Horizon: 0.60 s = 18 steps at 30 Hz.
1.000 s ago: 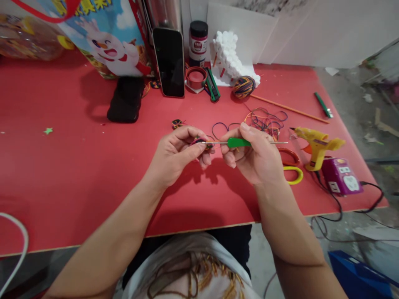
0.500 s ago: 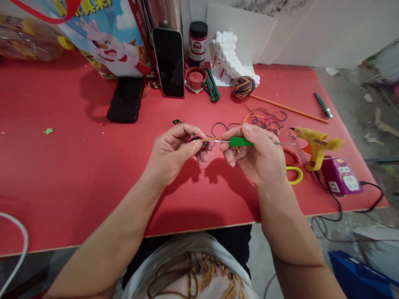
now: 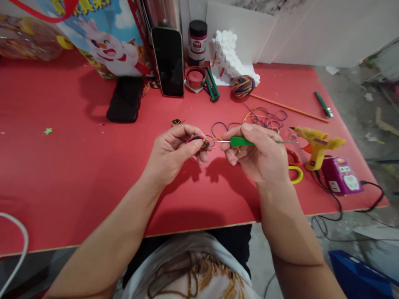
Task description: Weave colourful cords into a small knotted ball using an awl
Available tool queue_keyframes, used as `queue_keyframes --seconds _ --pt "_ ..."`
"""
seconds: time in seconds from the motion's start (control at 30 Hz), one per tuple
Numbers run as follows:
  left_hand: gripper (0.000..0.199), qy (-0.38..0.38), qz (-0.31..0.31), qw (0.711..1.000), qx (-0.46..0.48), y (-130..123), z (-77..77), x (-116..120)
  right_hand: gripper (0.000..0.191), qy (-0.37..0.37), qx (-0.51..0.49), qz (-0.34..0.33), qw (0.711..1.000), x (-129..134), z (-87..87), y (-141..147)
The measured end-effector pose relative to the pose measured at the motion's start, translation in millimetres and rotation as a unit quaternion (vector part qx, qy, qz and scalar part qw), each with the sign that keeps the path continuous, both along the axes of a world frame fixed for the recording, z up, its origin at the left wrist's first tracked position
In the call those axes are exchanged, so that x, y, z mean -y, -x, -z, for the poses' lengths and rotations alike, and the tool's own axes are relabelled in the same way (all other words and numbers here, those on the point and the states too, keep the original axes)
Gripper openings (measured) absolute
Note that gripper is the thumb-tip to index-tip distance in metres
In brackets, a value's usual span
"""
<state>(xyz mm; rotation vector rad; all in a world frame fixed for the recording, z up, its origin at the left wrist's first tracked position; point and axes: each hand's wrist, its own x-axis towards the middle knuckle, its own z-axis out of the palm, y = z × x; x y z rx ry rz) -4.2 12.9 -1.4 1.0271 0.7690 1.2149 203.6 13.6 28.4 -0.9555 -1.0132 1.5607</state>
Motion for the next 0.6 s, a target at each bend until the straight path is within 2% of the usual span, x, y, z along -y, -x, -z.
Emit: queue_keyframes --seconds 0.6 --pt "0.022 -0.005 0.003 1.0 0.003 -1.2 -1.6 -0.5 0.039 -0.01 0.008 0.004 1.0 -0.5 1.1 -0.5"
